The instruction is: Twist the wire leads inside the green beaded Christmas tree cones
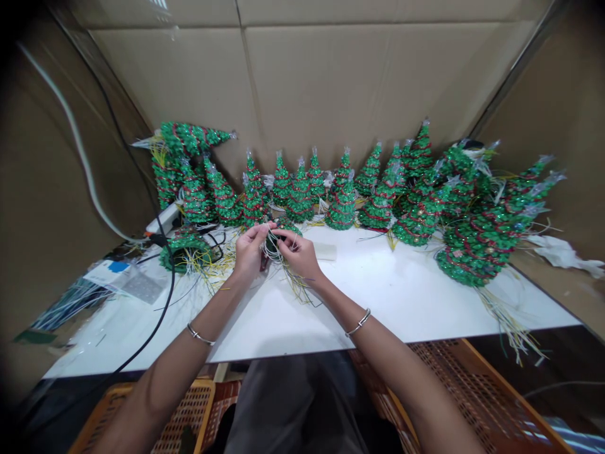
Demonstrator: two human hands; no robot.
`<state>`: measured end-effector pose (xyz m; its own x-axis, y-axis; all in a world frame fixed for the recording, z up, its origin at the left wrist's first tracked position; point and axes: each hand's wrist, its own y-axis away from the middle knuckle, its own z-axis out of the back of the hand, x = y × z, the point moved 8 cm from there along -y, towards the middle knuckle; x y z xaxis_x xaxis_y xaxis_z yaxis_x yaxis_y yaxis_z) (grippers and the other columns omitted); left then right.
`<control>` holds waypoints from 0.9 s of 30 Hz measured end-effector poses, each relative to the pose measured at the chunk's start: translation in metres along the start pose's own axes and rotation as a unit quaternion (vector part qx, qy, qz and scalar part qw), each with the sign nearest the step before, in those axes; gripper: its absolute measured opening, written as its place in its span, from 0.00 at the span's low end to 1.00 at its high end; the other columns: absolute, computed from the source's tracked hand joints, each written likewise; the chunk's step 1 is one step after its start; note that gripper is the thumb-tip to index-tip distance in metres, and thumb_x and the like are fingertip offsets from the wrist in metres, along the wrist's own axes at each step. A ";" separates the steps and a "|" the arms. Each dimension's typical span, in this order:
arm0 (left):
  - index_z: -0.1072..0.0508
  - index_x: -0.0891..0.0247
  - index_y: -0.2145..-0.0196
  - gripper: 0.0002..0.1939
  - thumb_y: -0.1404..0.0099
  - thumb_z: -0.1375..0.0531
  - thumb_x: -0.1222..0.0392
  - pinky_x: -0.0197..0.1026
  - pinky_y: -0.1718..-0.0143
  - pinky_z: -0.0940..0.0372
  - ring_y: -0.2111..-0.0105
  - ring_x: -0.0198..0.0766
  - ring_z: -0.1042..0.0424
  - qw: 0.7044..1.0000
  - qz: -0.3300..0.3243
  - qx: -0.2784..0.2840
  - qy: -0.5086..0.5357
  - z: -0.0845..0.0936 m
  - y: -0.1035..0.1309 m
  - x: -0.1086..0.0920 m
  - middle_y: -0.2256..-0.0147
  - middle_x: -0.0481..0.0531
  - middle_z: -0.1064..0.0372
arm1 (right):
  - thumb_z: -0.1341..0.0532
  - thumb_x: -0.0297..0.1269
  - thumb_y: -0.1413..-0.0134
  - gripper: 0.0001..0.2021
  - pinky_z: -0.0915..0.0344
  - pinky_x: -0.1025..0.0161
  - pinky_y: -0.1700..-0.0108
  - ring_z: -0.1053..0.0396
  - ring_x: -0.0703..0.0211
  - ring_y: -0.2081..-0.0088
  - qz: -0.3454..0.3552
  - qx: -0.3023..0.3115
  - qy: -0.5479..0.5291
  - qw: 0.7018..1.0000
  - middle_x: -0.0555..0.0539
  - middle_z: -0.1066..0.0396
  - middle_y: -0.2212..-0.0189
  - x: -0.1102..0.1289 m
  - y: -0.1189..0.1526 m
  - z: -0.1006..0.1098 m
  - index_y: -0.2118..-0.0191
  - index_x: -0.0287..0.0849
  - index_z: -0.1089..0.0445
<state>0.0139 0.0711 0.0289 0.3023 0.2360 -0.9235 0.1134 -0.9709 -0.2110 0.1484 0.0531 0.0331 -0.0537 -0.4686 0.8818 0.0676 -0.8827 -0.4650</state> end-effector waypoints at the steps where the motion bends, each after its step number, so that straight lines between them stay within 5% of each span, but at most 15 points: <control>1: 0.20 0.63 0.64 0.17 0.43 0.33 0.46 0.39 0.62 0.29 0.62 0.40 0.24 1.000 0.000 0.001 0.001 -0.001 0.001 -0.001 0.61 0.56 0.22 | 0.40 0.39 0.44 0.16 0.49 0.66 0.75 0.49 0.67 0.78 0.005 -0.002 0.016 1.000 0.56 0.44 0.81 0.001 0.000 0.000 0.51 0.42 0.25; 14: 0.20 0.63 0.65 0.16 0.43 0.33 0.47 0.37 0.64 0.30 0.63 0.39 0.24 1.000 0.001 0.016 0.002 -0.002 -0.001 0.002 0.63 0.56 0.22 | 0.42 0.37 0.43 0.16 0.42 0.66 0.72 0.42 0.65 0.76 0.043 -0.010 0.102 0.994 0.50 0.31 0.76 0.008 0.001 0.002 0.51 0.41 0.23; 20: 0.21 0.63 0.68 0.16 0.44 0.33 0.46 0.37 0.66 0.31 0.66 0.36 0.25 1.000 -0.016 -0.008 -0.003 0.006 -0.005 -0.002 0.63 0.54 0.22 | 0.35 0.44 0.48 0.15 0.39 0.66 0.76 0.38 0.67 0.80 -0.062 -0.005 -0.062 0.996 0.52 0.31 0.78 -0.006 -0.001 0.002 0.58 0.41 0.23; 27: 0.21 0.62 0.68 0.14 0.41 0.35 0.47 0.42 0.53 0.34 0.60 0.40 0.25 0.993 -0.081 -0.026 -0.079 0.020 -0.013 -0.016 0.64 0.54 0.22 | 0.32 0.49 0.53 0.18 0.28 0.62 0.62 0.28 0.63 0.72 -0.111 -0.017 -0.192 0.975 0.48 0.24 0.74 -0.018 -0.006 0.005 0.62 0.39 0.23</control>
<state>-0.0118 0.0786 0.0401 0.1249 0.3765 -0.9180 0.1978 -0.9161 -0.3488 0.1542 0.0669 0.0203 0.3138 -0.2247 0.9225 0.0626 -0.9646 -0.2563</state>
